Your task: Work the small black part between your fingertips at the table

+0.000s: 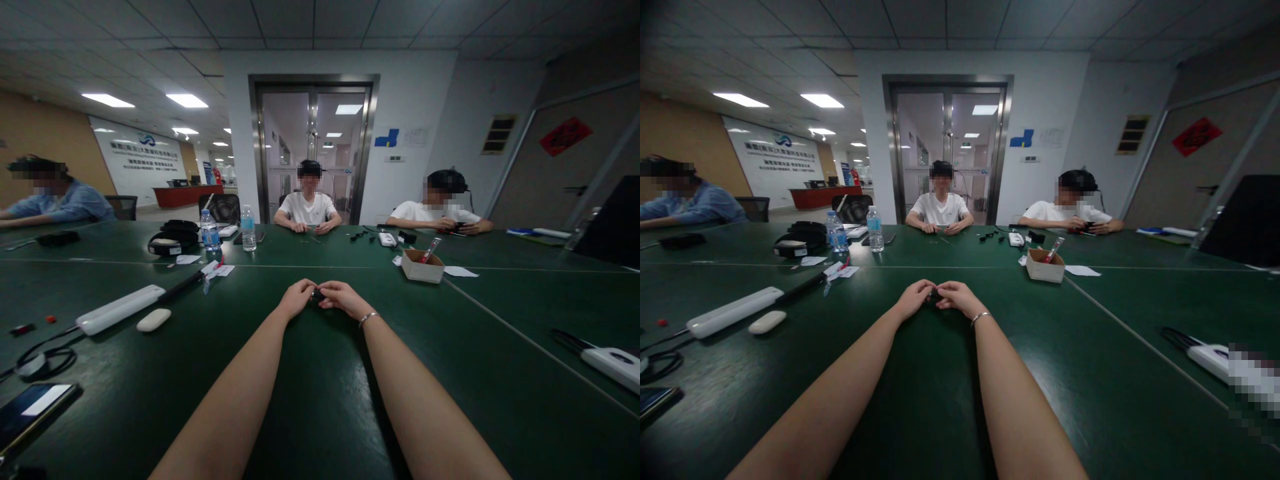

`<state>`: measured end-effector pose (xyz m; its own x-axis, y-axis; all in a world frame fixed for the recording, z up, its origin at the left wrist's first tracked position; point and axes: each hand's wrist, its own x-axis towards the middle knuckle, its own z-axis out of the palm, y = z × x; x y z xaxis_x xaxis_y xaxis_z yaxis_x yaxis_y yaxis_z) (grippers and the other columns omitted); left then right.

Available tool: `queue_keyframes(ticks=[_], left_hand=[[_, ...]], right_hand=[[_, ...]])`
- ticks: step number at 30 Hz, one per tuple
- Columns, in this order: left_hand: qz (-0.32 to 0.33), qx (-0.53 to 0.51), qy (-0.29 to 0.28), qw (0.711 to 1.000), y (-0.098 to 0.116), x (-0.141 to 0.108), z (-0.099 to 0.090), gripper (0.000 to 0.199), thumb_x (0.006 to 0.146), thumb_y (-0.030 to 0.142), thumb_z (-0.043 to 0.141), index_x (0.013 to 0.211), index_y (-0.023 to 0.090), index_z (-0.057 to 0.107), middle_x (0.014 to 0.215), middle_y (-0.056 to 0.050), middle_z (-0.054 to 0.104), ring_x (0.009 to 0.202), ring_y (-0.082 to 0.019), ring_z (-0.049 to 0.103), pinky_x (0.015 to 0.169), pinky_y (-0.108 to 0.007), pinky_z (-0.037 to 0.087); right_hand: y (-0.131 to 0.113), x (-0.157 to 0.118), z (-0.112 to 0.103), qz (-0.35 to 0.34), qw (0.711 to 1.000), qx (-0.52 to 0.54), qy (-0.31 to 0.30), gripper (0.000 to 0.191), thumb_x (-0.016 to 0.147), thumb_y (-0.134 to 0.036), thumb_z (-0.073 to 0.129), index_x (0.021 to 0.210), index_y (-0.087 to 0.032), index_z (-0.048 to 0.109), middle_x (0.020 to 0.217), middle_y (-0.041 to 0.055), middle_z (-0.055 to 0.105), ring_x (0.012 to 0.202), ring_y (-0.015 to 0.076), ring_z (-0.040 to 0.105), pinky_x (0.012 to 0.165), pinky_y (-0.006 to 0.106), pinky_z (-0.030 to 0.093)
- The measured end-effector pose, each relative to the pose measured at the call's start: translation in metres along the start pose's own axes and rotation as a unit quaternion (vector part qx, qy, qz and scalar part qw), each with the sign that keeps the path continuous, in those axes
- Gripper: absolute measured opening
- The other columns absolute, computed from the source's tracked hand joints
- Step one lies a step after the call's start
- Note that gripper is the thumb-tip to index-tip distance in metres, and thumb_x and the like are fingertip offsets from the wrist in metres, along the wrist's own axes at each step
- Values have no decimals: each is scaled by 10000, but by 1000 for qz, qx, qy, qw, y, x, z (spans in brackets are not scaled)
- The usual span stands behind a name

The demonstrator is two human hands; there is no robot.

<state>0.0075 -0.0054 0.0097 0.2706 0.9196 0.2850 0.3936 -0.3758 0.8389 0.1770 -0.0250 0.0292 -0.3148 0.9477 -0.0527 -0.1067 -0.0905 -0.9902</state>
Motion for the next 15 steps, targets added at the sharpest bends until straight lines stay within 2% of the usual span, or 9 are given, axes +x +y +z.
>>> queue_keyframes(ticks=[4, 8, 11, 15], left_hand=[[-6, 10, -11, 1000, 0, 0, -1, 353, 828, 394, 365, 947, 181, 620, 621, 6, 544, 600, -129, 515, 594, -231, 403], [-9, 0, -4, 1000, 1, -1, -2, 327, 823, 350, 360, 935, 185, 619, 678, -4, 567, 636, -132, 529, 603, -231, 401], [-4, 11, -8, 1000, 1, -1, -2, 369, 839, 382, 327, 935, 184, 625, 638, -3, 555, 625, -140, 524, 597, -239, 395], [-3, 7, -13, 1000, -1, 0, -1, 308, 817, 355, 386, 954, 200, 614, 797, -22, 609, 701, -143, 552, 615, -237, 405]], right_hand=[[-1, 0, 0, 0, 1000, -1, -2, 81, 832, -65, 584, 910, -87, 585, 649, 56, 643, 574, 137, 655, 554, 194, 562], [-1, 1, 0, 2, 1000, -3, 3, 80, 839, -43, 561, 908, -82, 576, 651, 62, 645, 559, 134, 652, 543, 189, 559], [-1, 1, 1, 4, 1000, 0, 4, 74, 843, -43, 559, 904, -81, 572, 650, 67, 644, 557, 134, 651, 541, 186, 558], [-2, -2, 1, 5, 1000, -4, 8, 72, 849, -44, 550, 904, -84, 574, 674, 73, 651, 562, 129, 651, 545, 180, 558]])
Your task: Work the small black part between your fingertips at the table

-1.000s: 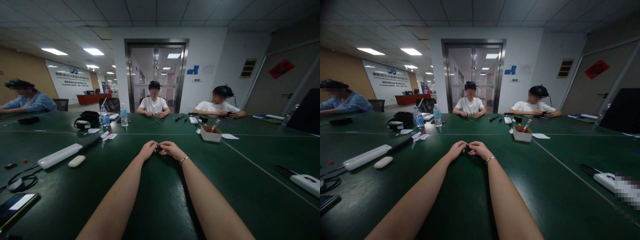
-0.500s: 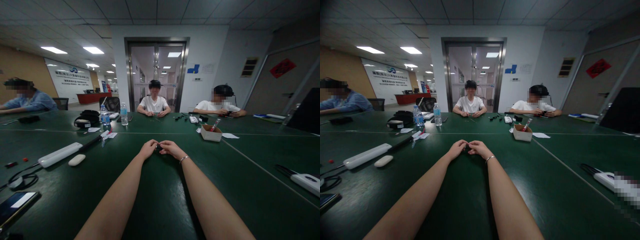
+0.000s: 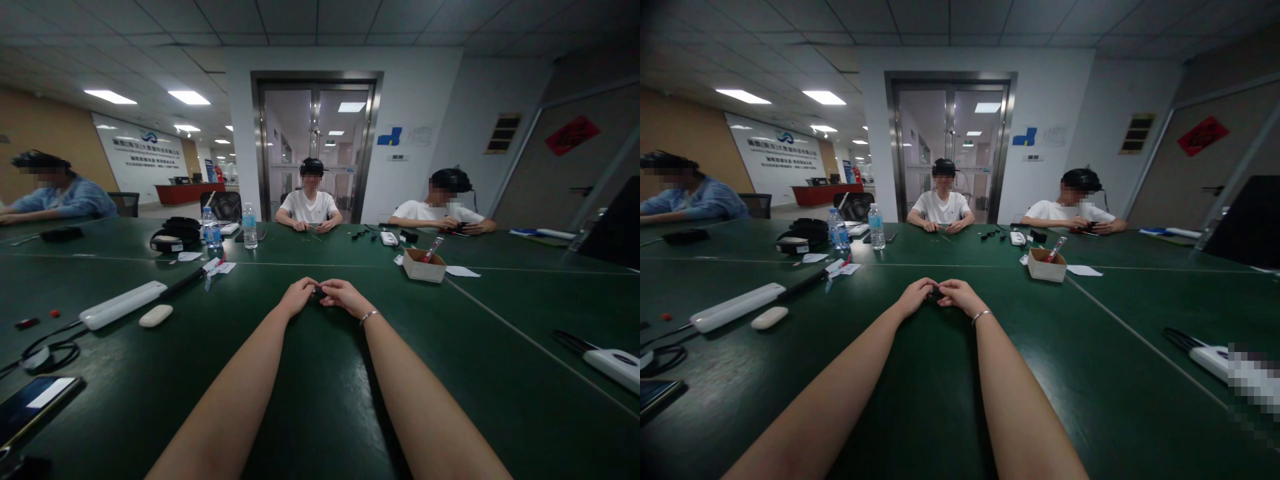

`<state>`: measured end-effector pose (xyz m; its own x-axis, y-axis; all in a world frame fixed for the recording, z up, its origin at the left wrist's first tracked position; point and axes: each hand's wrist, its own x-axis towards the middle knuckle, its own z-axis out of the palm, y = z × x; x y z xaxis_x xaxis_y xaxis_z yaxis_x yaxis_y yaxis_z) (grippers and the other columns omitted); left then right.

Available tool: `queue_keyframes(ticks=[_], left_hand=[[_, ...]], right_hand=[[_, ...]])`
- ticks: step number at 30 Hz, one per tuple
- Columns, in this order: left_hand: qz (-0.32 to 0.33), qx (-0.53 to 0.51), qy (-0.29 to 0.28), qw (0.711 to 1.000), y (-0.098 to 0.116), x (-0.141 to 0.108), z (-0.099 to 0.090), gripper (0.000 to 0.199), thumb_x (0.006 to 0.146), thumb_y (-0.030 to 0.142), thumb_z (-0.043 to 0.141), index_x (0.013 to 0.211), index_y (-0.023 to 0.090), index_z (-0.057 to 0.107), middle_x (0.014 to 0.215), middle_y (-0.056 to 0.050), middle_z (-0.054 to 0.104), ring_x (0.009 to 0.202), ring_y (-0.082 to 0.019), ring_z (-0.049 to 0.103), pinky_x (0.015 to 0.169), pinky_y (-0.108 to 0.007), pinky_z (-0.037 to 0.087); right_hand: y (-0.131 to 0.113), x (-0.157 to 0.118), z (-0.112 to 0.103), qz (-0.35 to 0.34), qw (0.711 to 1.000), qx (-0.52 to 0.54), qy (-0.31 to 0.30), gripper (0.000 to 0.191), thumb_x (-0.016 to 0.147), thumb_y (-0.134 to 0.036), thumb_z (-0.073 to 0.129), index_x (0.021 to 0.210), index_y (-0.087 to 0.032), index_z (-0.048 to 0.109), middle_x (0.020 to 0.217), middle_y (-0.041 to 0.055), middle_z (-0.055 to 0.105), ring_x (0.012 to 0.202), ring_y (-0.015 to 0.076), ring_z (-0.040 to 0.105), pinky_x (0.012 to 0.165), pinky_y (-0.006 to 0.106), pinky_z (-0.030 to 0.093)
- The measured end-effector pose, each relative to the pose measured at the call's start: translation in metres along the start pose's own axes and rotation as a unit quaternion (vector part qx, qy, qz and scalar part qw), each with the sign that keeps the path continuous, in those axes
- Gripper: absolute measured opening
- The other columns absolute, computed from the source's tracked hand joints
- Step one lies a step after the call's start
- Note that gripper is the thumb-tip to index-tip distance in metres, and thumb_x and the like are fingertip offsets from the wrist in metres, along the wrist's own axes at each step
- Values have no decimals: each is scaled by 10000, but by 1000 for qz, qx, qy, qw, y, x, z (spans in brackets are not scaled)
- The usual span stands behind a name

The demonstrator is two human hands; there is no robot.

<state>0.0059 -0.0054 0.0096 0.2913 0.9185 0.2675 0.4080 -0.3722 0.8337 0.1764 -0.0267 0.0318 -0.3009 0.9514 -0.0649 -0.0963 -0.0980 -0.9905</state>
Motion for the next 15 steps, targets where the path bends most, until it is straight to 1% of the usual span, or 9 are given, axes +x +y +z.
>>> queue_keyframes(ticks=[3, 6, 8, 11, 13, 15], left_hand=[[9, -16, -5, 1000, -2, 1, 1, 296, 815, 363, 404, 945, 198, 612, 834, -28, 617, 719, -146, 557, 652, -250, 421], [19, -30, 8, 999, -4, 3, 1, 241, 793, 313, 453, 929, 194, 612, 869, -28, 625, 766, -146, 561, 707, -256, 430], [16, -35, 20, 999, -5, 3, 2, 216, 776, 273, 480, 925, 186, 610, 825, -23, 623, 756, -143, 558, 701, -253, 433], [19, -53, 25, 998, -3, 3, 1, 209, 767, 244, 508, 937, 166, 602, 735, -14, 597, 682, -128, 550, 659, -246, 442], [27, -78, 24, 996, 0, 1, 0, 216, 757, 237, 540, 950, 154, 593, 724, -15, 589, 659, -122, 557, 651, -250, 454], [40, -114, 29, 992, 5, -1, -3, 243, 727, 222, 592, 957, 147, 583, 785, -32, 602, 697, -126, 579, 687, -267, 470]], right_hand=[[-1, -2, 1, 2, 1000, -1, -1, 97, 865, -24, 509, 911, -82, 571, 683, 75, 653, 564, 126, 652, 549, 175, 558], [-2, -1, 1, 5, 1000, 4, 1, 74, 862, -37, 529, 905, -84, 567, 694, 74, 655, 562, 128, 653, 545, 177, 560], [-2, 0, 1, 12, 1000, 6, 7, 49, 862, -63, 549, 905, -82, 562, 686, 76, 654, 552, 131, 652, 539, 181, 561], [-1, 2, 2, 16, 1000, 7, 16, 25, 878, -101, 540, 883, -79, 551, 629, 76, 644, 522, 134, 642, 527, 196, 562], [0, 3, 2, 11, 1000, 7, 26, 82, 900, -129, 512, 838, -83, 540, 579, 71, 627, 488, 137, 629, 499, 208, 558], [1, 4, 3, 6, 999, 3, 36, 159, 922, -157, 475, 787, -90, 525, 541, 67, 609, 449, 137, 611, 451, 205, 542]])
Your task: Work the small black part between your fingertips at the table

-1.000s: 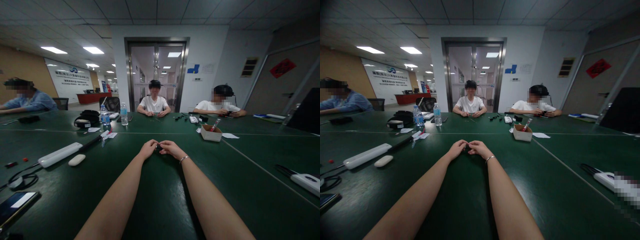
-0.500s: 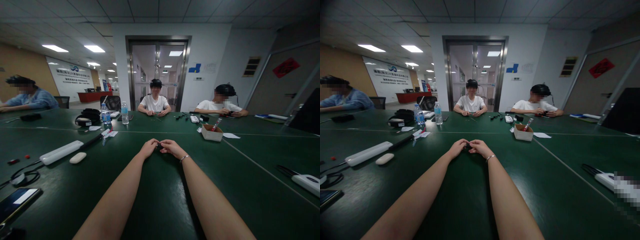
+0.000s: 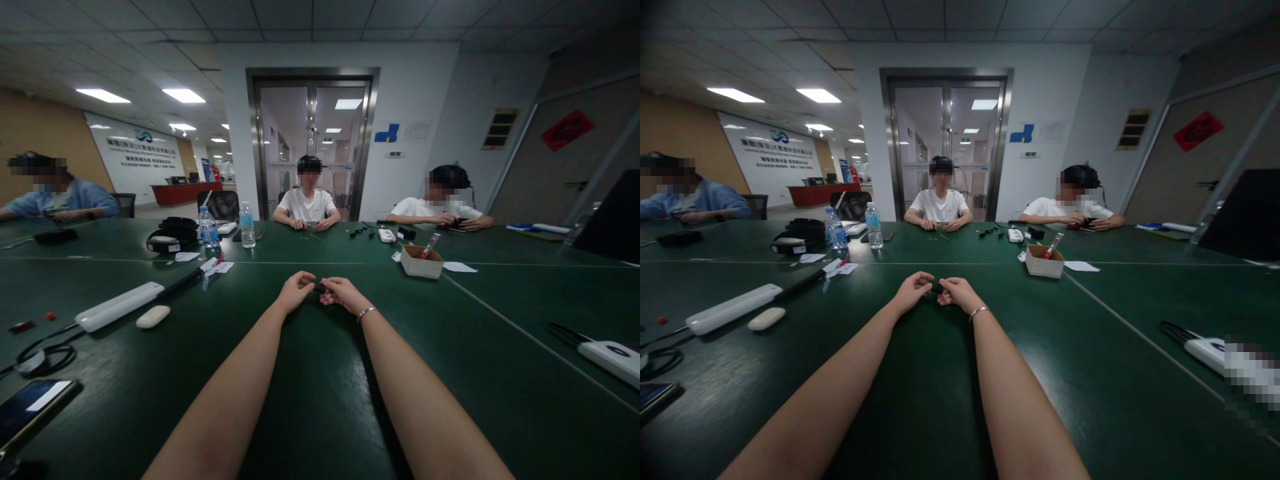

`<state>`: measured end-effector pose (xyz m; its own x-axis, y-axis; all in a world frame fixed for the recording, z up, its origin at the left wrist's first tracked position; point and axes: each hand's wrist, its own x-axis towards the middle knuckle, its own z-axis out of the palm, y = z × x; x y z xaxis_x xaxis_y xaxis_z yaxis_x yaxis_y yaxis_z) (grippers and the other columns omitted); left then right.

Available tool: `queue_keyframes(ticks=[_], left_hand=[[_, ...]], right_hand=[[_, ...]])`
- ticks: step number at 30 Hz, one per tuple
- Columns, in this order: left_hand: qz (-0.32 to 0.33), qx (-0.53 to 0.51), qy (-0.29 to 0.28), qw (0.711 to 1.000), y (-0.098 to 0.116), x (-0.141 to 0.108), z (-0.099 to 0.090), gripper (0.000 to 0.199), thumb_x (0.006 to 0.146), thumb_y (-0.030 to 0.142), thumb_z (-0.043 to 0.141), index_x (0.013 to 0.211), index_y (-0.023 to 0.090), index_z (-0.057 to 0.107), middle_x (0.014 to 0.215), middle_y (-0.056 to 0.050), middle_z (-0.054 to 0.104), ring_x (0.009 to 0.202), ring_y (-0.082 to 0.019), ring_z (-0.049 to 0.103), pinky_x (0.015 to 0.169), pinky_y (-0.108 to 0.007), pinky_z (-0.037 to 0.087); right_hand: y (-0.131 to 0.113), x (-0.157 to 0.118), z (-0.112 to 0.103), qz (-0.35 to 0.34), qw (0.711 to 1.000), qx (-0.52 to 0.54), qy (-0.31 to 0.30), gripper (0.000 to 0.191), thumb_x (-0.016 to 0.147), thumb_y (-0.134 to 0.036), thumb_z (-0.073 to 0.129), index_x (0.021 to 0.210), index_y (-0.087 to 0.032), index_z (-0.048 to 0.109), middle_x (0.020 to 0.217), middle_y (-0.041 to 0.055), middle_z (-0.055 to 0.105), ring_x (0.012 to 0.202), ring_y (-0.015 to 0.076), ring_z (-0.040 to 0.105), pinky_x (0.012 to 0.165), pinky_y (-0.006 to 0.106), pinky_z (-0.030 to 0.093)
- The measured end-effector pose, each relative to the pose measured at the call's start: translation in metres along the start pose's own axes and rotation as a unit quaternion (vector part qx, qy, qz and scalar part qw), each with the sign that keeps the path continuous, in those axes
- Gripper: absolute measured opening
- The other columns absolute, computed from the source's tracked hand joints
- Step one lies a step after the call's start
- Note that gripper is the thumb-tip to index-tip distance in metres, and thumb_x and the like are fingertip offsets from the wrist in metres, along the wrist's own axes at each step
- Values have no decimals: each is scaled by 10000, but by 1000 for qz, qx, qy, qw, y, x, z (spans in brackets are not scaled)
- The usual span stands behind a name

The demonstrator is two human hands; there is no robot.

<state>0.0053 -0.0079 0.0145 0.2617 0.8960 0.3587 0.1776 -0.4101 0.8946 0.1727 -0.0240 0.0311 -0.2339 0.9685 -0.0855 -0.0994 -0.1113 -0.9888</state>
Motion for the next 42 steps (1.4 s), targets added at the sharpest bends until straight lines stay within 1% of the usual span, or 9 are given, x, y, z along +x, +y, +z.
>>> queue_keyframes(ticks=[5, 10, 18, 23, 27, 30, 34, 38, 42], left_hand=[[-16, -83, -4, 996, 7, -1, -3, 286, 658, 219, 688, 910, 131, 584, 944, -82, 612, 829, -153, 602, 769, -294, 478], [-108, -69, -27, 991, 4, 3, 2, 283, 809, 378, 506, 909, 120, 562, 714, -43, 595, 556, -109, 569, 515, -229, 442], [-42, -39, -25, 998, 0, 2, 1, 193, 744, 208, 583, 914, 117, 581, 647, -4, 555, 569, -92, 527, 573, -228, 437], [-15, -27, -18, 999, -3, 3, 0, 220, 737, 203, 584, 942, 128, 567, 647, 5, 544, 587, -102, 530, 587, -236, 438], [-5, -33, -17, 999, -3, 4, 1, 221, 731, 193, 583, 941, 131, 552, 648, 11, 536, 583, -100, 525, 588, -237, 441], [-5, -24, -9, 1000, -5, 4, 0, 218, 737, 205, 579, 943, 138, 551, 641, 17, 526, 573, -100, 523, 577, -235, 439], [-4, -17, 9, 1000, -9, 5, -1, 225, 739, 235, 584, 944, 150, 547, 649, 17, 530, 573, -103, 535, 564, -232, 439], [-1, -19, 19, 1000, -11, 6, -1, 212, 748, 237, 573, 940, 152, 549, 644, 20, 524, 567, -96, 528, 563, -226, 439], [-11, -21, 27, 999, -7, 4, -1, 197, 756, 231, 566, 933, 148, 550, 656, 14, 527, 578, -95, 530, 573, -224, 443]], right_hand=[[1, 2, 0, -2, 1000, -5, 17, 204, 932, -193, 459, 758, -102, 512, 492, 43, 576, 409, 128, 585, 398, 185, 510], [2, 1, -2, -6, 1000, 11, -1, 134, 912, -166, 493, 803, -97, 531, 518, 39, 585, 418, 119, 582, 436, 194, 524], [0, -1, -3, 1, 1000, 3, -13, 30, 874, -112, 512, 874, -92, 534, 581, 42, 582, 465, 121, 602, 470, 202, 539], [-1, -4, -5, -46, 998, 35, -15, 454, 648, 11, 700, 989, -179, 467, 769, -14, 553, 590, 126, 645, 572, 235, 573], [-1, -1, 1, -17, 999, -27, -5, 230, 816, -234, 622, 954, -160, 453, 693, 8, 555, 473, 125, 611, 407, 193, 522], [-1, 0, 2, -20, 998, -51, -2, 107, 850, -181, 551, 900, -146, 462, 669, 10, 551, 413, 97, 575, 346, 150, 466], [0, -1, -3, -48, 999, 5, -14, 405, 715, -47, 660, 1004, -201, 421, 806, -13, 561, 517, 98, 624, 484, 191, 542], [0, -1, -2, -15, 999, -25, -22, 208, 859, -241, 568, 1007, -157, 447, 705, 17, 576, 492, 115, 619, 443, 180, 522], [-2, -2, -1, -25, 999, -24, -35, 292, 807, -138, 626, 1050, -171, 468, 752, 15, 588, 540, 120, 639, 462, 172, 525]])
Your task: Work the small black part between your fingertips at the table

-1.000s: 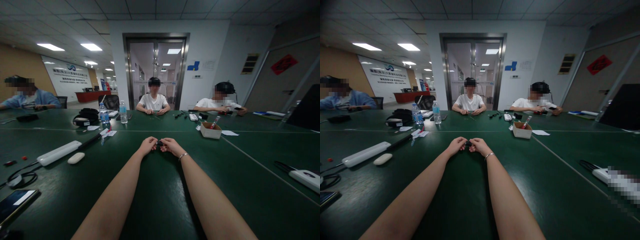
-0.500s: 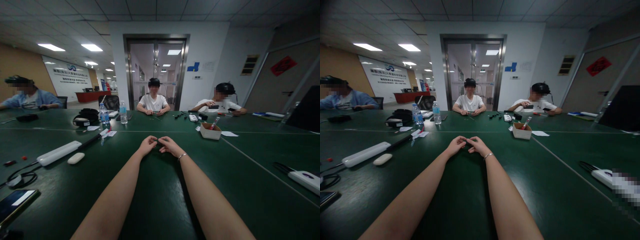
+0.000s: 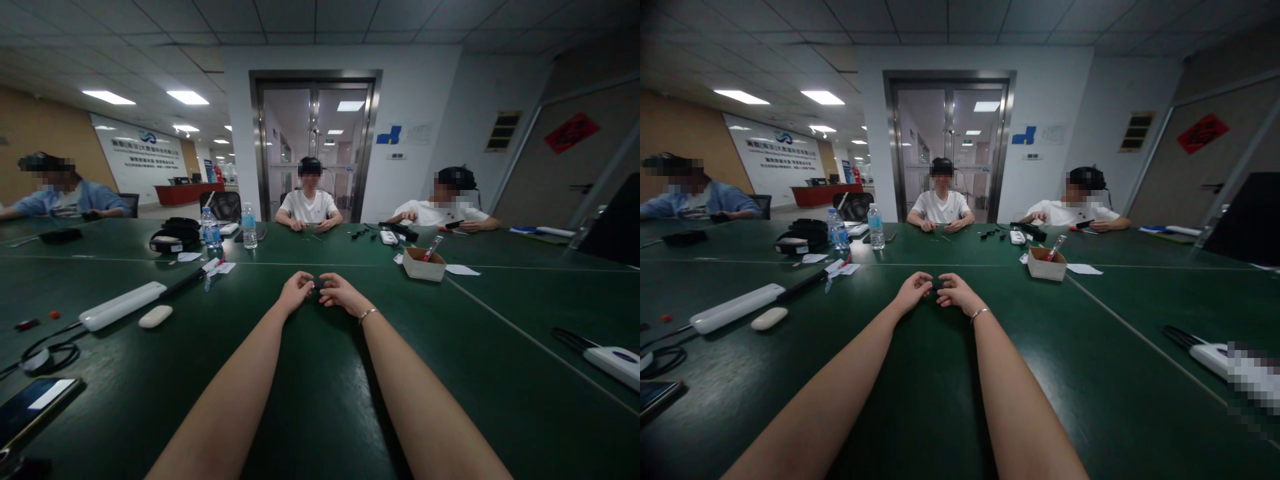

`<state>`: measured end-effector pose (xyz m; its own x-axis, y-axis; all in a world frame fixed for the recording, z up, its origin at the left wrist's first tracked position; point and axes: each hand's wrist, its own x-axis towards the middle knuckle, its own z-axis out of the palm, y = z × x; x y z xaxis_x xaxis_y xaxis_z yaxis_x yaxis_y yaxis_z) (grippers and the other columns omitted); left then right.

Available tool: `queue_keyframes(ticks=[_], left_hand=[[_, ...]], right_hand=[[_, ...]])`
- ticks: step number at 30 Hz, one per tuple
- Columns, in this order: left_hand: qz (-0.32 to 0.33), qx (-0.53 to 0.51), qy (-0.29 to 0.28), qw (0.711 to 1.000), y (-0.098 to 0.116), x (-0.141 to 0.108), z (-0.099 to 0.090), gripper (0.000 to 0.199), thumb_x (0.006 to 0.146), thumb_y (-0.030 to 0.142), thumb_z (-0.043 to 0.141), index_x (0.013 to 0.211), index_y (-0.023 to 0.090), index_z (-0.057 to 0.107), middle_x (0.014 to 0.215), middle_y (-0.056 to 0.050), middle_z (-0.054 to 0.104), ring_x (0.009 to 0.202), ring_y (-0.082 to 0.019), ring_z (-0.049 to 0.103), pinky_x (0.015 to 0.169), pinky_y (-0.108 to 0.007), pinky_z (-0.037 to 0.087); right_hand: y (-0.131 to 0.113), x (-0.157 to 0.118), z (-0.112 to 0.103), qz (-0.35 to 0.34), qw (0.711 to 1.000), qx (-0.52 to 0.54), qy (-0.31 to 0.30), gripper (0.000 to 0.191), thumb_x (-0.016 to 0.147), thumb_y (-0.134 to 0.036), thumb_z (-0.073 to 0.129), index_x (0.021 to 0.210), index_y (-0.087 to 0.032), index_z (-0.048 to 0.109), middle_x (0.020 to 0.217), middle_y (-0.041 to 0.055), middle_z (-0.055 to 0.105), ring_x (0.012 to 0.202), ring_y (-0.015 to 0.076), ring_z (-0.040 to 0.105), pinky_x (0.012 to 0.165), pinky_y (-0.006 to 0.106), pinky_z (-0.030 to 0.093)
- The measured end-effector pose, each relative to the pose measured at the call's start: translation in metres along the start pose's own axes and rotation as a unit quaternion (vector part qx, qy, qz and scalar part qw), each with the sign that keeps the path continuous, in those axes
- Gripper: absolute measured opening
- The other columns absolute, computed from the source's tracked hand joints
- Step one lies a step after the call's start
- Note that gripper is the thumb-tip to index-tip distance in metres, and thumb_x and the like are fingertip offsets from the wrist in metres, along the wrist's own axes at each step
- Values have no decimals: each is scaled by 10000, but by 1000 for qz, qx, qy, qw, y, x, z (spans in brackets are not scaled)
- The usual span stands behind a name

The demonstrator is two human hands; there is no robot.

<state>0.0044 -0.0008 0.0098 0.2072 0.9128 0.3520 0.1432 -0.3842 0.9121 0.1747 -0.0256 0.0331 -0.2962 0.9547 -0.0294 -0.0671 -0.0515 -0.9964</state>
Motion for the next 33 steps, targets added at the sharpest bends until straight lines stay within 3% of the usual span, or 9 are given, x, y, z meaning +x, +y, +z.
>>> queue_keyframes(ticks=[2, 7, 10, 15, 20, 27, 33], left_hand=[[-6, -4, 4, 1000, 1, -1, 1, 193, 757, 232, 564, 930, 148, 547, 659, 12, 529, 578, -96, 530, 567, -223, 443], [-2, -23, 9, 1000, 0, 0, 2, 191, 758, 251, 561, 916, 144, 542, 662, 11, 533, 569, -92, 529, 555, -216, 438], [-17, -15, 8, 1000, -1, 0, 3, 211, 775, 309, 538, 906, 143, 548, 617, 22, 521, 519, -83, 500, 509, -201, 405], [-42, 19, -25, 999, 1, -1, 1, 325, 803, 420, 474, 918, 131, 570, 467, 58, 444, 412, -73, 408, 428, -184, 311], [-70, 19, -48, 996, 2, -1, 3, 447, 832, 503, 360, 962, 135, 577, 464, 47, 459, 380, -77, 401, 405, -189, 303], [-67, 29, -35, 997, 4, -2, 6, 254, 768, 236, 481, 1001, 174, 558, 633, 30, 503, 497, -73, 489, 448, -169, 358], [-79, 8, -52, 995, 6, -2, 4, 252, 793, 269, 450, 988, 154, 561, 606, 24, 503, 490, -78, 479, 451, -181, 360]], right_hand=[[0, 0, -1, 1, 1000, 25, -4, 356, 788, -136, 655, 1079, -185, 457, 779, 20, 601, 576, 131, 650, 505, 192, 542], [2, 4, 0, 26, 1000, -9, 10, 186, 901, -303, 521, 957, -127, 501, 643, 65, 625, 490, 131, 616, 429, 178, 506], [3, 4, 0, 16, 1000, -12, 1, 105, 887, -200, 536, 962, -131, 512, 675, 61, 637, 488, 114, 607, 432, 170, 505], [2, -1, -6, -4, 998, 28, -50, 236, 792, -20, 573, 993, -133, 524, 698, 14, 607, 565, 111, 634, 509, 171, 532], [2, -2, -8, -7, 997, 51, -49, 288, 722, 31, 599, 949, -135, 539, 704, -10, 573, 612, 129, 655, 551, 180, 546], [2, -2, -6, -7, 998, 31, -53, 271, 726, 31, 582, 938, -135, 547, 729, 9, 589, 634, 132, 660, 563, 178, 549], [3, -1, -7, -8, 999, 30, -42, 268, 720, 26, 600, 924, -143, 555, 737, 2, 576, 649, 137, 663, 575, 191, 556]])
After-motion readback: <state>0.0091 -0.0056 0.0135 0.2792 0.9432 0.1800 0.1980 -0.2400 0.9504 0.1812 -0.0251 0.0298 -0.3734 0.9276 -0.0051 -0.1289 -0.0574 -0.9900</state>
